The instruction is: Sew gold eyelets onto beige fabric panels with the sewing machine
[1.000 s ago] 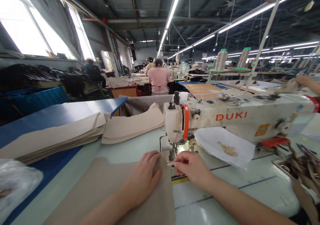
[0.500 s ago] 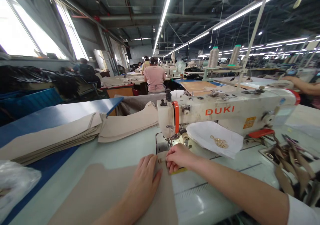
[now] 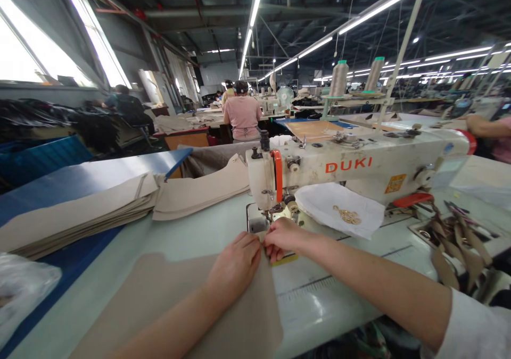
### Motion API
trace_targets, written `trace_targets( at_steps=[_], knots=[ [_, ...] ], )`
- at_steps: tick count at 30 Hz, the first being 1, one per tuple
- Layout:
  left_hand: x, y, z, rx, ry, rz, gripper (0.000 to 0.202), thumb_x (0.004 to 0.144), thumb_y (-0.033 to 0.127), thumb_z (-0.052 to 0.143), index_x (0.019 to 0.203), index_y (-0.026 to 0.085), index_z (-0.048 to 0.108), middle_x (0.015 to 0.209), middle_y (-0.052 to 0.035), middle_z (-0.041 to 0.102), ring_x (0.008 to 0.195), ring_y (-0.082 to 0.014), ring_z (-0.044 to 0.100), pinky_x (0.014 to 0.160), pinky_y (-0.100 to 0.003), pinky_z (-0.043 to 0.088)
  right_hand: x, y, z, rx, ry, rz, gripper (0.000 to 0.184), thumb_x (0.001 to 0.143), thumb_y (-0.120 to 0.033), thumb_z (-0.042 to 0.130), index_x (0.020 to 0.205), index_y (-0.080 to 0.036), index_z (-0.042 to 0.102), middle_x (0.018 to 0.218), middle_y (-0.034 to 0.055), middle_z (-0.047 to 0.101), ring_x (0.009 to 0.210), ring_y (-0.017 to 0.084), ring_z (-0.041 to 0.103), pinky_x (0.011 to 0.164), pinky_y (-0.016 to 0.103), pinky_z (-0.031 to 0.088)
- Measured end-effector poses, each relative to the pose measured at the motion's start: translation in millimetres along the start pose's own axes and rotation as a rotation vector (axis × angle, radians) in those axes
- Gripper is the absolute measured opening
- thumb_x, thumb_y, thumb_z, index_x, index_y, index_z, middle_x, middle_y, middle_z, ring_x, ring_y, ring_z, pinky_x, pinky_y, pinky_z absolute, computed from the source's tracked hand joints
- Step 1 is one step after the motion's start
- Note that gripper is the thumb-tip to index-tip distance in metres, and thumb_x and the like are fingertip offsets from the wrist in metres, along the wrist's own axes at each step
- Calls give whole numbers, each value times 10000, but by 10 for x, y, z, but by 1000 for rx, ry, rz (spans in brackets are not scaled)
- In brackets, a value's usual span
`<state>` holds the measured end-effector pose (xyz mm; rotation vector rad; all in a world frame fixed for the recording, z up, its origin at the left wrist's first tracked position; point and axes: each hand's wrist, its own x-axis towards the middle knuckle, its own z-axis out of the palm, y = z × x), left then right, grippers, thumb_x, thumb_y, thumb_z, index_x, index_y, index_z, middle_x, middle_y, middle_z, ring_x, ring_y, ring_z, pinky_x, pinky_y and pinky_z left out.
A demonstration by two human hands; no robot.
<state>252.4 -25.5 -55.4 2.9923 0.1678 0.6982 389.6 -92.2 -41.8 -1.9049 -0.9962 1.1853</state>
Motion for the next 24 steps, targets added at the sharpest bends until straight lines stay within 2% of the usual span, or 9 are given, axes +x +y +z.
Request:
trace_targets(
  at_steps=[4, 7, 9, 12, 14, 17, 21, 24],
  knots=[
    [33, -5, -7, -28, -38, -52, 224, 820, 91, 414, 675, 204, 542, 710, -20, 604, 742, -183, 571, 676, -287, 498, -80, 37, -48, -166, 50, -123, 203, 742, -42, 495, 589, -167, 542, 533, -8, 606, 475, 136, 616, 489, 227, 493],
    [40, -14, 2, -45, -42, -60, 201, 811, 88, 431, 688, 198, 543, 717, -28, 605, 742, -188, 570, 681, -296, 493, -304, 143, -125, -325, 128, -298, 143, 752, -60, 538, 693, -172, 605, 750, 28, 661, 768, 188, 640, 729, 296, 485],
    [32, -20, 15, -61, -25, -56, 200, 810, 81, 429, 697, 196, 549, 736, -35, 615, 751, -189, 572, 703, -303, 495, -490, 253, -174, -505, 121, -468, 131, 773, -66, 562, 724, -169, 628, 863, 52, 659, 910, 220, 590, 845, 336, 433],
    [15, -31, 33, -78, -14, -54, 208, 822, 83, 425, 703, 196, 554, 751, -39, 624, 762, -190, 574, 722, -309, 496, -690, 412, -197, -1012, 86, -886, 121, 856, -117, 551, 936, -148, 636, 906, 70, 641, 910, 215, 551, 837, 336, 435],
    [8, -40, 35, -90, -14, -53, 208, 836, 90, 424, 714, 193, 558, 755, -39, 626, 765, -191, 576, 720, -310, 493, -723, 472, -169, -1156, 104, -1023, 168, 892, -158, 539, 1048, -144, 600, 959, 65, 632, 949, 208, 529, 866, 331, 428],
    [12, -49, 23, -106, -24, -52, 201, 848, 94, 434, 729, 187, 567, 767, -40, 634, 767, -189, 581, 718, -306, 490, -641, 487, -86, -1173, 179, -1061, 121, 918, -195, 516, 989, -155, 605, 953, 47, 630, 965, 198, 514, 909, 334, 409],
    [24, -49, 10, -78, -47, -58, 189, 835, 80, 468, 715, 191, 564, 745, -28, 632, 738, -187, 578, 684, -294, 487, -468, 468, 7, -1093, 320, -1032, 112, 910, -228, 526, 880, -153, 604, 878, 46, 625, 917, 192, 526, 889, 323, 428],
    [19, -49, 25, -77, -27, -49, 194, 845, 84, 464, 714, 190, 559, 733, -28, 626, 729, -187, 574, 668, -292, 488, -392, 489, 27, -1095, 286, -1052, 73, 897, -182, 539, 914, -154, 604, 924, 49, 636, 925, 183, 536, 885, 310, 432]
  ],
)
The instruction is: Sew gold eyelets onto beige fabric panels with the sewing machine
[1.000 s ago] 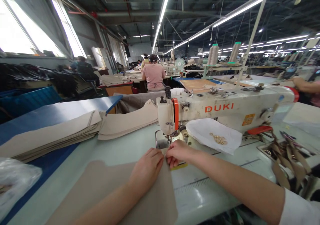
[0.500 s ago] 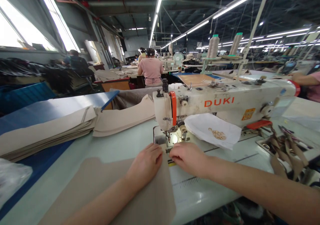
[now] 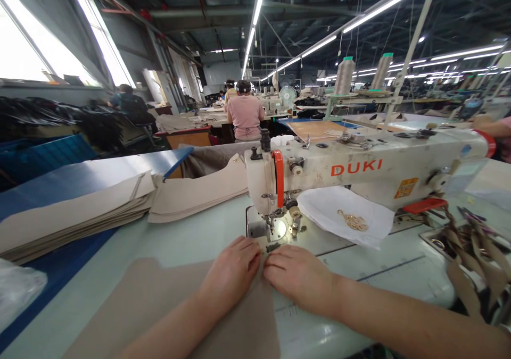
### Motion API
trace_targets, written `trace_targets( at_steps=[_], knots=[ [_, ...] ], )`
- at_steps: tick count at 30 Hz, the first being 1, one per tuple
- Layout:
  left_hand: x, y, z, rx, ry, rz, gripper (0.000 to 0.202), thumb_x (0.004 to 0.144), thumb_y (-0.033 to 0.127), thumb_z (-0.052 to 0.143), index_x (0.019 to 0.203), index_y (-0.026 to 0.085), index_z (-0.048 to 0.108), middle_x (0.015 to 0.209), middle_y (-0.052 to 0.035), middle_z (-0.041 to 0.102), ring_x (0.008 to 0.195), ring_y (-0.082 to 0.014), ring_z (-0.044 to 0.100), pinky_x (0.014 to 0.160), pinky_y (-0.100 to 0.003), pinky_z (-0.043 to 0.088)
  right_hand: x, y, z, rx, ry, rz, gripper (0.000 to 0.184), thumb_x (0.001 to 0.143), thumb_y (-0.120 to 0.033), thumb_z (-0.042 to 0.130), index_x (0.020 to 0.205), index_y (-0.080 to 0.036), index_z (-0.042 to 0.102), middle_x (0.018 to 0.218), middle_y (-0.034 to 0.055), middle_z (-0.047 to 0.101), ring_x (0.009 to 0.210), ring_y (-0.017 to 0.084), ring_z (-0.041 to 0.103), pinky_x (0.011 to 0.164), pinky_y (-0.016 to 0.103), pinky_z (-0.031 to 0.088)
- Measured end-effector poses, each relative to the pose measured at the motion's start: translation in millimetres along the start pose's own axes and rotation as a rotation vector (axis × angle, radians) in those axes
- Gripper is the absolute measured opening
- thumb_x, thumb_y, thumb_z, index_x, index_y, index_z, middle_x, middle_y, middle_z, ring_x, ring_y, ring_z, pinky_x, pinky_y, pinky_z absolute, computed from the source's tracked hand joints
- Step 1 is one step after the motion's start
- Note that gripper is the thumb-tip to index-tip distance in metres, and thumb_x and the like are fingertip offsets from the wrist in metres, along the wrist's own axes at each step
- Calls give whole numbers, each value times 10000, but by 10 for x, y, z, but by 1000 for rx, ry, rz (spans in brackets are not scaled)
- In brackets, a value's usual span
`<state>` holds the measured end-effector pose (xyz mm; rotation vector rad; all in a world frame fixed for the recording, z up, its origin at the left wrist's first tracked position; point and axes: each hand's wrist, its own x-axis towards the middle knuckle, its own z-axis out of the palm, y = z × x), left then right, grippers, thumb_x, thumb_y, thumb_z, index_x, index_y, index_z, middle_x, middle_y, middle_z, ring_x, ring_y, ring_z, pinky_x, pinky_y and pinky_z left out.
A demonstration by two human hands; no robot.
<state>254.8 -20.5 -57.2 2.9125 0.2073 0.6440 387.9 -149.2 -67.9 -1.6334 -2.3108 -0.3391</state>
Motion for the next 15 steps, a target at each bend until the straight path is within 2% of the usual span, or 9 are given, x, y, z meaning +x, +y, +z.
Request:
trace_targets(
  at_steps=[4, 15],
  knots=[
    [-17, -11, 28, -14, 43, 31, 219, 872, 111, 420, 736, 191, 571, 735, -31, 623, 724, -181, 568, 662, -291, 494, -20, 22, 34, 51, -33, -24, 85, 903, -183, 535, 908, -162, 618, 949, 48, 650, 936, 166, 544, 889, 293, 436],
    [-32, -17, 40, 5, 52, 78, 272, 924, 157, 367, 773, 190, 590, 755, -36, 636, 727, -169, 570, 672, -289, 506, -21, 7, -21, 83, -36, -13, 86, 899, -165, 529, 909, -147, 613, 946, 58, 651, 929, 173, 551, 909, 293, 431]
  ],
)
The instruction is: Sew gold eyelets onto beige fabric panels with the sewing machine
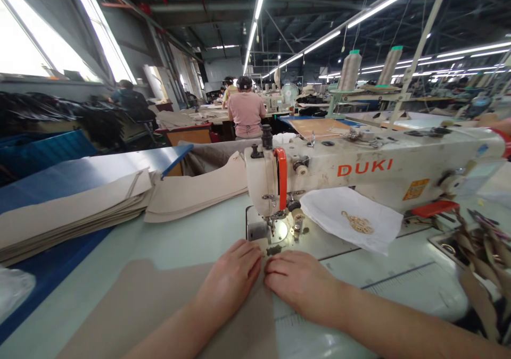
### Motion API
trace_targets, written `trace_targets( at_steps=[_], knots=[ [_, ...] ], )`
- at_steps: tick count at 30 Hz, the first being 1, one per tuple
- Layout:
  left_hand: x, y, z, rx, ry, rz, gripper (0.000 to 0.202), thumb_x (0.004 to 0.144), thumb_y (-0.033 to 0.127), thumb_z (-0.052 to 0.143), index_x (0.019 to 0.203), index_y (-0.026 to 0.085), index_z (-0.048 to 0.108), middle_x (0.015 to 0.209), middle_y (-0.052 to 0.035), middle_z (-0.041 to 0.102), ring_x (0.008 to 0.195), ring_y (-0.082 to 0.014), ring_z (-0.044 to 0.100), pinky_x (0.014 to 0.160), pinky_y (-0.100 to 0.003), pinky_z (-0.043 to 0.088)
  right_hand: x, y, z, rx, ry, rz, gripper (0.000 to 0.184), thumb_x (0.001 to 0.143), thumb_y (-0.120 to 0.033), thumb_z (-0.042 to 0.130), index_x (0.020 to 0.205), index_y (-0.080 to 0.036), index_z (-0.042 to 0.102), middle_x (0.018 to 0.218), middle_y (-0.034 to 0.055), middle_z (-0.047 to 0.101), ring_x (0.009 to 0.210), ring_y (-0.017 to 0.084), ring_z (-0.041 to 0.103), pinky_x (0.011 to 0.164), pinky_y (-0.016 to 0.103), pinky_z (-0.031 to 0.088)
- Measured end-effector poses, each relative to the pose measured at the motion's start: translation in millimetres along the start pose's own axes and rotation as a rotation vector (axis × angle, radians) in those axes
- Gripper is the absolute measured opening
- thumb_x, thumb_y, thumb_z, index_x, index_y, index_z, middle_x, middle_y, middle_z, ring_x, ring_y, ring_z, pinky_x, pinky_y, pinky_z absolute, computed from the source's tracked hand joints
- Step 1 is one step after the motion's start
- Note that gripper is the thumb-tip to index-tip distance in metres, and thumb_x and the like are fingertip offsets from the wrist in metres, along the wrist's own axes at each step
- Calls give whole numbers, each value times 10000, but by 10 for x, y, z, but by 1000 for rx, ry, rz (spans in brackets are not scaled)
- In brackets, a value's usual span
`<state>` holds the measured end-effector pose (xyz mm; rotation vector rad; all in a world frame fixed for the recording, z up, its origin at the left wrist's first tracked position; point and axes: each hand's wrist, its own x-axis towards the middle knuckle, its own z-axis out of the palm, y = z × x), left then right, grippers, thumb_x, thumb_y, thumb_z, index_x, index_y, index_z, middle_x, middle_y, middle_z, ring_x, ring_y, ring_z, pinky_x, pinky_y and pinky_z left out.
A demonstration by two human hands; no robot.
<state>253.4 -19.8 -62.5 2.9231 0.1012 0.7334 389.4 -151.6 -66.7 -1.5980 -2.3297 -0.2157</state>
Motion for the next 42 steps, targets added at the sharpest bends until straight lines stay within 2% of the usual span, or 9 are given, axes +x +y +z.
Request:
trace_targets(
  at_steps=[11, 18, 28, 37, 42],
  knots=[
    [17, 17, 16, 11, -12, 13, 289, 945, 173, 360, 747, 176, 569, 742, -36, 618, 715, -176, 552, 661, -294, 496, 0, -2, 18, -3, 5, 11, 115, 921, -173, 493, 907, -159, 606, 948, 61, 647, 935, 182, 556, 914, 301, 419],
    [28, 18, 19, 1, -25, 0, 268, 943, 171, 380, 761, 179, 577, 751, -33, 617, 728, -178, 553, 672, -291, 490, -14, -1, 16, -4, -2, 10, 78, 911, -182, 527, 911, -150, 599, 960, 52, 638, 943, 179, 543, 921, 299, 418],
    [17, 60, -72, -52, -75, -15, 242, 934, 163, 387, 838, 183, 608, 810, -35, 640, 777, -178, 570, 740, -301, 508, 35, -47, -33, -91, -39, 105, 106, 908, -158, 513, 955, -145, 608, 1017, 89, 618, 971, 207, 542, 889, 344, 437],
    [-34, 68, -50, -99, -13, -33, 243, 935, 162, 379, 896, 178, 618, 869, -52, 659, 813, -174, 588, 760, -309, 531, 65, -54, -6, -126, -42, 86, 69, 889, -172, 548, 893, -147, 612, 974, 80, 631, 928, 209, 554, 841, 336, 443],
    [41, 62, 3, -106, 24, -48, 220, 930, 165, 401, 879, 182, 615, 858, -44, 664, 811, -177, 603, 748, -307, 541, 62, 48, -15, -167, -34, 68, 71, 889, -179, 556, 893, -142, 616, 989, 88, 636, 929, 210, 551, 823, 331, 442]
  ],
)
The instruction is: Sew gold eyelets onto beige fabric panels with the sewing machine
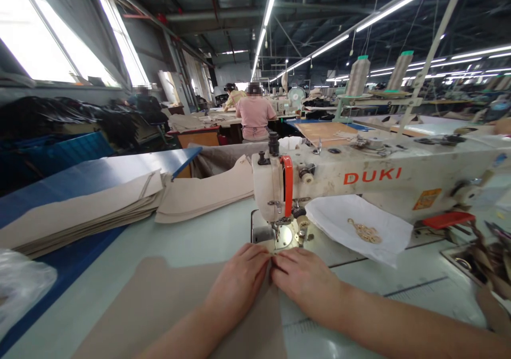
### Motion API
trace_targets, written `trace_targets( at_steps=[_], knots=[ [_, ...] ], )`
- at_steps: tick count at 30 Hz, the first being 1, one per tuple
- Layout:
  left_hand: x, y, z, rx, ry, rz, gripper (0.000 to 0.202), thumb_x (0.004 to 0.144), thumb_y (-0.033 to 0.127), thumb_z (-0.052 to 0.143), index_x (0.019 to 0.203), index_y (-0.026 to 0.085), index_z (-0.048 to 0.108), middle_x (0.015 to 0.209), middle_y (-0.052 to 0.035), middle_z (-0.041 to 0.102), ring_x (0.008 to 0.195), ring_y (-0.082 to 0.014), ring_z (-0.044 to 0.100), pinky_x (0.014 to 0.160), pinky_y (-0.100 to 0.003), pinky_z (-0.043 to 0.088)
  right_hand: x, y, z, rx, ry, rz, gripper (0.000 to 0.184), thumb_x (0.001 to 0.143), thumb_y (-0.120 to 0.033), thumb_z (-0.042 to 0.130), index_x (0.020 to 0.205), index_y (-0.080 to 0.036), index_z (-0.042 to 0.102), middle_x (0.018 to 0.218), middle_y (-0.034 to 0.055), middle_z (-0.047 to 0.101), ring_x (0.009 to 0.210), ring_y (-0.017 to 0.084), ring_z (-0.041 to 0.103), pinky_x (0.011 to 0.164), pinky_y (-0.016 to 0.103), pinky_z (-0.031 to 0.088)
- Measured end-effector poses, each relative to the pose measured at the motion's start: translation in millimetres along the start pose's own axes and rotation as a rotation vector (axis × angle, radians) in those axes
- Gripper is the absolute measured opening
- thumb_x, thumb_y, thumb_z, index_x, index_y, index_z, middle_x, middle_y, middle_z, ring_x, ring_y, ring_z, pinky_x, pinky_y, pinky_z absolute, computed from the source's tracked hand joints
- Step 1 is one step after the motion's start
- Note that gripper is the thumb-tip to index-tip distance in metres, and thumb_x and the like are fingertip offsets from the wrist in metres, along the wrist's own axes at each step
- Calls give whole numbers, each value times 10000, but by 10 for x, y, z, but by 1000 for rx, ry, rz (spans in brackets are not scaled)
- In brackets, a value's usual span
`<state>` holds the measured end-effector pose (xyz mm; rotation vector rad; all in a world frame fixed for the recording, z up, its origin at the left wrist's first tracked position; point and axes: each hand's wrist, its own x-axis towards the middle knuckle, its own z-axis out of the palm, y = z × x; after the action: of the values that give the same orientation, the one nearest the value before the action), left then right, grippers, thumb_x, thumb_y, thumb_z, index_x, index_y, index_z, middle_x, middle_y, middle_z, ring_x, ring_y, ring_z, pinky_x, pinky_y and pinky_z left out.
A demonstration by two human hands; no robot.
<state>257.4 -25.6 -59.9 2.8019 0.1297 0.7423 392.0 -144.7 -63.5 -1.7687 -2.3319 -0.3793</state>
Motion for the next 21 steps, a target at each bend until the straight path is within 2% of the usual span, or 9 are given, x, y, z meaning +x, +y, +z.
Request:
trace_targets(
  at_steps=[9, 21],
  knots=[
    [266, -167, 196, -3, 30, 12, 174, 895, 114, 456, 891, 163, 624, 885, -52, 675, 858, -188, 603, 815, -330, 530, 15, 303, -28, 11, -61, 40, 57, 893, -157, 547, 890, -144, 602, 947, 61, 621, 920, 194, 542, 846, 307, 420],
    [313, -291, 241, -39, 63, 2, 210, 918, 172, 434, 894, 180, 642, 896, -60, 678, 860, -183, 614, 799, -322, 538, 55, 377, 23, 112, -68, 76, 96, 900, -123, 519, 963, -133, 592, 1043, 88, 619, 1044, 192, 524, 892, 305, 412]
  ],
)
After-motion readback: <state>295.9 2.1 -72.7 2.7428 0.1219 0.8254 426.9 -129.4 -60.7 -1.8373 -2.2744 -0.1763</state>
